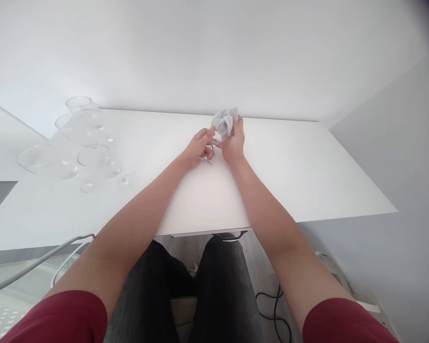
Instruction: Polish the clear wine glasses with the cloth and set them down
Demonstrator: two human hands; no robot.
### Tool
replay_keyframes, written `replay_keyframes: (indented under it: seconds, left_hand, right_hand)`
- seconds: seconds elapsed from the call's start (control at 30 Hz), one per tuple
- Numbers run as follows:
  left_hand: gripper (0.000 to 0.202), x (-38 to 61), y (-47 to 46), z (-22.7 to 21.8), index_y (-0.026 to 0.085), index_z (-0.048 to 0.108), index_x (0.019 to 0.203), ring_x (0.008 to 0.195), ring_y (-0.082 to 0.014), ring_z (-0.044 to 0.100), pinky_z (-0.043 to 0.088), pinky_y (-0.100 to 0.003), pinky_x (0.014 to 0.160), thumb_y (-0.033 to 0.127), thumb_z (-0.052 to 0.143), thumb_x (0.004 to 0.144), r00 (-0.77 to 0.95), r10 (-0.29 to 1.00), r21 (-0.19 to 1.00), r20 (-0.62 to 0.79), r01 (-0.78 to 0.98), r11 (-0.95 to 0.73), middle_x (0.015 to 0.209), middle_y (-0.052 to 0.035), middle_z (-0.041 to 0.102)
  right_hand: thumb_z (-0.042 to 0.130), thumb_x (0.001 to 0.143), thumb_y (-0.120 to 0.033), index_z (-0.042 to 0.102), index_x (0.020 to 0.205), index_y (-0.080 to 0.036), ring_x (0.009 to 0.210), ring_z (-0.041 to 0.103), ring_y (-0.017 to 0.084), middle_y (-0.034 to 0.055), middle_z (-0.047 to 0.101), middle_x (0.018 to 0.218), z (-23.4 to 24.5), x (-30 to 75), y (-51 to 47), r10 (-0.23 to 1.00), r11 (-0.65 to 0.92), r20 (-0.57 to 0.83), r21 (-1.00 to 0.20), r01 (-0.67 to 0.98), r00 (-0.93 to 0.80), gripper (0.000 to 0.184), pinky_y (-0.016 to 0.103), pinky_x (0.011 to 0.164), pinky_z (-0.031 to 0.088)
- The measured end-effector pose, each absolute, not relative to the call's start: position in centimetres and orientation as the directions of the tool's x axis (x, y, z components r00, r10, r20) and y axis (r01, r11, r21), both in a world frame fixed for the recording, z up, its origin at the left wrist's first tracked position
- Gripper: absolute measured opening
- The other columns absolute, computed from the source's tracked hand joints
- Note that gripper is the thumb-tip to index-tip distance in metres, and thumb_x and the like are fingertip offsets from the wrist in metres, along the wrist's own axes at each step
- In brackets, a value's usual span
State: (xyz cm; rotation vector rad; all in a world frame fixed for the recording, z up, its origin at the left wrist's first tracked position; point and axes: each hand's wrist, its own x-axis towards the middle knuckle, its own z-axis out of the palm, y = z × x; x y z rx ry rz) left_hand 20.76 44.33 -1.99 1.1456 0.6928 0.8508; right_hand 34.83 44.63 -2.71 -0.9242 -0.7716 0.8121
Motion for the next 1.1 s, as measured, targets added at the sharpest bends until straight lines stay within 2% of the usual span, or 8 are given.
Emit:
replay_keyframes:
  seconds: [0.13, 0.27, 0.47, 0.6, 0.7, 0.83, 0.93, 1.1]
  left_hand:
    - [0.055, 20.6, 44.1, -1.9, 0.026, 0.053, 0.097, 0.038, -0.0076, 0.055, 0.034, -0.020, 0.037, 0.075, 0.074, 0.085, 0.505, 0.863, 0.963, -0.030, -0.218, 0.161, 0.077, 0.0020, 0.071]
    - [0.054, 20.5, 43.9, -1.3, 0.025, 0.057, 0.100, 0.037, -0.0076, 0.054, 0.033, -0.020, 0.036, 0.072, 0.078, 0.084, 0.515, 0.857, 0.958, -0.024, -0.232, 0.166, 0.073, 0.0011, 0.070]
    - [0.057, 20.4, 44.0, -1.5, 0.025, 0.055, 0.096, 0.038, -0.0081, 0.054, 0.031, -0.021, 0.035, 0.076, 0.076, 0.083, 0.527, 0.850, 0.966, -0.012, -0.212, 0.145, 0.076, -0.0009, 0.073]
    - [0.058, 20.5, 44.3, -2.0, 0.025, 0.053, 0.096, 0.037, -0.0081, 0.054, 0.031, -0.021, 0.035, 0.078, 0.074, 0.083, 0.532, 0.846, 0.968, -0.023, -0.199, 0.151, 0.081, -0.0024, 0.075]
    - [0.058, 20.4, 44.6, -2.0, 0.025, 0.055, 0.100, 0.037, -0.0076, 0.054, 0.032, -0.021, 0.035, 0.078, 0.072, 0.085, 0.528, 0.849, 0.959, -0.029, -0.225, 0.173, 0.081, -0.0019, 0.074]
    - [0.051, 20.4, 45.0, -2.0, 0.024, 0.059, 0.103, 0.036, -0.0071, 0.052, 0.030, -0.021, 0.035, 0.074, 0.065, 0.093, 0.509, 0.860, 0.924, -0.030, -0.315, 0.219, 0.077, -0.0006, 0.070]
    - [0.048, 20.3, 45.0, -2.0, 0.023, 0.061, 0.099, 0.035, -0.0067, 0.050, 0.022, -0.020, 0.034, 0.071, 0.060, 0.097, 0.548, 0.836, 0.916, -0.029, -0.320, 0.242, 0.074, -0.0011, 0.068]
    - [0.050, 20.1, 44.5, -1.7, 0.022, 0.058, 0.095, 0.034, -0.0064, 0.049, 0.017, -0.020, 0.034, 0.070, 0.067, 0.093, 0.653, 0.756, 0.928, -0.043, -0.256, 0.273, 0.073, -0.0022, 0.069]
  right_hand:
    - [0.065, 0.088, -0.075, 0.059, 0.108, -0.032, 0.106, 0.068, 0.023, 0.0027, 0.068, 0.104, -2.7, 34.9, 44.0, 0.868, 0.428, 0.314, -0.866, -0.260, 0.383, 0.048, 0.032, 0.072, 0.058]
    - [0.059, 0.089, -0.081, 0.065, 0.102, -0.031, 0.104, 0.068, 0.025, 0.0055, 0.069, 0.103, -2.4, 34.7, 43.5, 0.919, 0.368, 0.300, -0.883, -0.290, 0.254, 0.052, 0.036, 0.071, 0.059]
    - [0.058, 0.091, -0.075, 0.062, 0.104, -0.033, 0.107, 0.067, 0.025, 0.0044, 0.067, 0.110, -2.1, 35.2, 43.5, 0.882, 0.396, 0.347, -0.912, -0.105, 0.318, 0.044, 0.038, 0.077, 0.060]
    - [0.071, 0.085, -0.072, 0.058, 0.099, -0.032, 0.103, 0.067, 0.024, 0.0035, 0.065, 0.103, -2.2, 35.7, 43.7, 0.838, 0.483, 0.394, -0.858, -0.176, 0.377, 0.044, 0.037, 0.076, 0.059]
    - [0.068, 0.087, -0.074, 0.063, 0.104, -0.031, 0.106, 0.068, 0.026, 0.0048, 0.067, 0.107, -1.6, 35.5, 43.2, 0.900, 0.398, 0.324, -0.885, -0.243, 0.292, 0.047, 0.036, 0.074, 0.060]
    - [0.068, 0.090, -0.069, 0.066, 0.113, -0.032, 0.101, 0.069, 0.024, 0.0039, 0.070, 0.112, -0.6, 35.1, 42.2, 0.967, 0.235, 0.207, -0.949, -0.209, 0.147, 0.044, 0.031, 0.064, 0.058]
    - [0.071, 0.088, -0.070, 0.067, 0.111, -0.031, 0.094, 0.069, 0.024, 0.0041, 0.071, 0.106, -0.6, 35.1, 42.2, 0.973, 0.221, 0.196, -0.945, -0.241, 0.123, 0.045, 0.030, 0.055, 0.054]
    - [0.068, 0.083, -0.085, 0.067, 0.100, -0.027, 0.085, 0.070, 0.026, 0.0050, 0.070, 0.089, -1.3, 35.7, 43.0, 0.976, 0.203, 0.168, -0.936, -0.288, 0.139, 0.061, 0.032, 0.049, 0.052]
